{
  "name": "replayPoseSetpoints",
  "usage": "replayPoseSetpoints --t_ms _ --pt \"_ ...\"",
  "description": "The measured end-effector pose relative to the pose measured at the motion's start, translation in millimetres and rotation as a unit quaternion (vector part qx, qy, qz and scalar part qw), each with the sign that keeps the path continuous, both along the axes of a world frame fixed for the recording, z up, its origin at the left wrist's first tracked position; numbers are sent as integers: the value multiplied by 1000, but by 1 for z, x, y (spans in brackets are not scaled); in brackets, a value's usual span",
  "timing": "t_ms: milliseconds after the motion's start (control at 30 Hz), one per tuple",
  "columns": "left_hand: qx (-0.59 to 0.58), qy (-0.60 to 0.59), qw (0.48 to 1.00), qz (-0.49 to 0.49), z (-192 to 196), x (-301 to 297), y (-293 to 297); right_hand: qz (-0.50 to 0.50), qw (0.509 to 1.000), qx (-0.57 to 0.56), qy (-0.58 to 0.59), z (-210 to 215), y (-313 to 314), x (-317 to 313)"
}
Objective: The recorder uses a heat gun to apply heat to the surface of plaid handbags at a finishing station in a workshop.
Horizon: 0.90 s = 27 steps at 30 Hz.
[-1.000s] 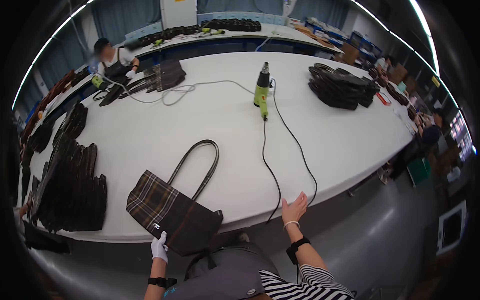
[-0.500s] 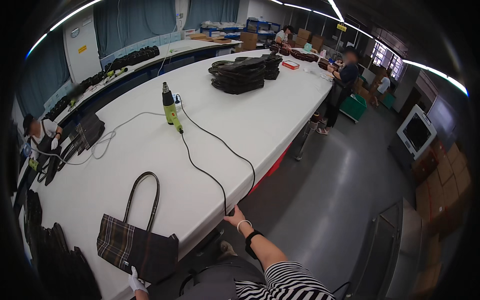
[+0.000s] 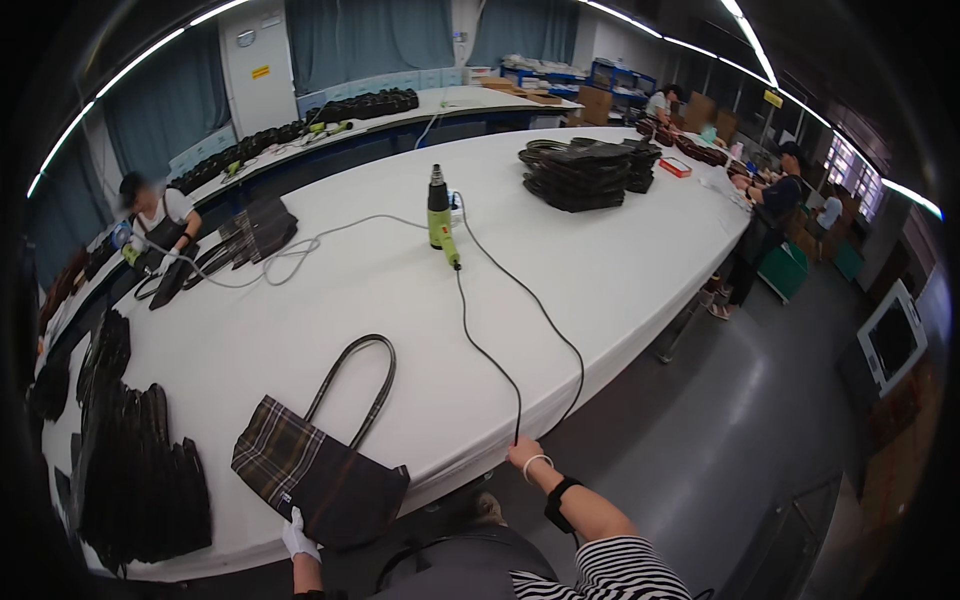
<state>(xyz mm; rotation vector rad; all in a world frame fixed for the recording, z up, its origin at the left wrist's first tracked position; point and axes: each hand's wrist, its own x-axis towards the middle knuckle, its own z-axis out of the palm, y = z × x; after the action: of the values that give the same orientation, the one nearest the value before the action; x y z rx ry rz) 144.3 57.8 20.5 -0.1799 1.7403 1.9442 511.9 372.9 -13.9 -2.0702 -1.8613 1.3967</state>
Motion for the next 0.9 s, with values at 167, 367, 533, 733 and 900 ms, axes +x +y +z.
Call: replayPoseSetpoints --t_ms 167,367,533,733,900 --pt "-4 86 995 42 3 -6 -37 -131 928 -158 310 77 42 -54" --pt "4 22 998 57 19 6 -85 -99 672 -183 710 179 122 -193" --pt "9 33 992 121 -2 -5 -88 335 897 28 286 235 52 -347" --pt "38 12 997 60 -2 -13 -90 510 836 108 172 180 -19 -326" --pt "34 -50 997 41 -32 -27 -94 261 949 15 174 117 61 -256"
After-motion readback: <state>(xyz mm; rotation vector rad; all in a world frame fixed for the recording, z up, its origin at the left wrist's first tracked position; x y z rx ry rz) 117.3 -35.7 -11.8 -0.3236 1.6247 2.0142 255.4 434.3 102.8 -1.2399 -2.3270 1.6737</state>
